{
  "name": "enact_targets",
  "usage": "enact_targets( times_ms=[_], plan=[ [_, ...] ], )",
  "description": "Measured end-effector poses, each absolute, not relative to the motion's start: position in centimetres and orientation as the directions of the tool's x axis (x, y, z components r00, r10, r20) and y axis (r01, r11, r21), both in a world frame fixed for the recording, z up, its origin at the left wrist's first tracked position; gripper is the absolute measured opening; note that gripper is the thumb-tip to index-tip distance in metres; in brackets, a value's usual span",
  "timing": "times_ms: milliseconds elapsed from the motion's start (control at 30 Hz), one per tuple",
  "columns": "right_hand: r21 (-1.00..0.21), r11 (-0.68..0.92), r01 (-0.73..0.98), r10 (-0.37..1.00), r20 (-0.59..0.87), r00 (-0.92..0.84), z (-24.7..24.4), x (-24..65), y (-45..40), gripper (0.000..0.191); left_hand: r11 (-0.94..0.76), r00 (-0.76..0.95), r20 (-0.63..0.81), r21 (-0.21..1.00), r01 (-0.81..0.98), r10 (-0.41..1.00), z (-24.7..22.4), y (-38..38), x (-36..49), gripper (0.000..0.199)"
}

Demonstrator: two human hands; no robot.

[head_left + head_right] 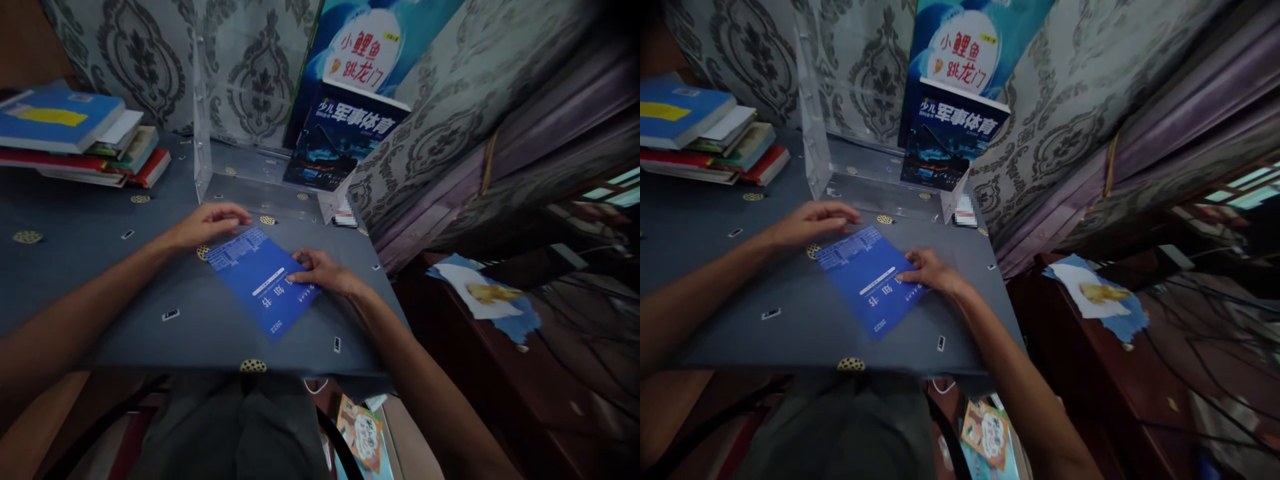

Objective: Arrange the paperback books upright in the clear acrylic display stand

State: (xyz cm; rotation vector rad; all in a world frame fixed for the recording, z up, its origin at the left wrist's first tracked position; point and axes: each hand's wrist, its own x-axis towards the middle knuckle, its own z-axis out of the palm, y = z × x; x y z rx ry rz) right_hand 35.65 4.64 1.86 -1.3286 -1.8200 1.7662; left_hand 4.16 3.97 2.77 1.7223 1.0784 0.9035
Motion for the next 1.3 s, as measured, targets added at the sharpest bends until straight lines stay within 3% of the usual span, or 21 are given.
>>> enact_targets(
  times_ms=[100,233,367,433,500,567,700,800,1000,1300],
  plan=[
    [-0.874,0.012,0.486,0.799,-0.284,-0.531,1.6,35.9,5.6,0.047,-0.436,0.508,0.109,0.681,0.588,0.855,1.2,3.5,5.5,0.046],
    [-0.760,0.275,0.589,0.812,-0.145,-0.566,2.1,36.5,7.4,0.039,-0.516,0.555,0.054,0.451,0.728,0.830,0.3,3.1,6.2,0.055],
    [-0.434,0.432,0.791,0.877,-0.003,-0.480,3.1,36.4,8.5,0.034,-0.485,0.524,0.032,0.430,0.761,0.851,0.9,3.3,5.7,0.061],
    [-0.319,0.513,0.797,0.853,0.085,-0.515,2.9,34.9,7.9,0.030,-0.479,0.522,0.036,0.457,0.750,0.852,1.2,3.4,5.5,0.067],
    [-0.317,0.628,0.710,0.773,0.156,-0.615,2.1,32.2,6.6,0.031,-0.473,0.520,0.037,0.475,0.742,0.854,1.3,3.4,5.3,0.074],
    [-0.398,0.700,0.593,0.691,0.170,-0.702,0.8,28.9,5.1,0.041,-0.463,0.509,0.039,0.480,0.745,0.860,1.2,3.5,5.1,0.079],
    [-0.462,0.667,0.584,0.693,0.098,-0.714,-1.0,25.7,3.6,0.053,-0.443,0.490,0.029,0.478,0.759,0.871,0.9,3.6,4.9,0.085],
    [-0.459,0.615,0.642,0.744,0.066,-0.665,-1.1,28.6,3.4,0.057,-0.432,0.482,0.010,0.459,0.776,0.876,0.9,3.6,4.9,0.088],
    [-0.385,0.479,0.789,0.871,0.096,-0.482,-1.4,37.8,2.7,0.056,-0.429,0.482,-0.029,0.412,0.804,0.876,1.5,3.9,5.1,0.089],
    [-0.197,0.550,0.812,0.835,0.122,-0.537,0.4,36.8,2.6,0.044,-0.463,0.504,0.025,0.438,0.771,0.863,1.3,5.2,3.9,0.069]
  ],
)
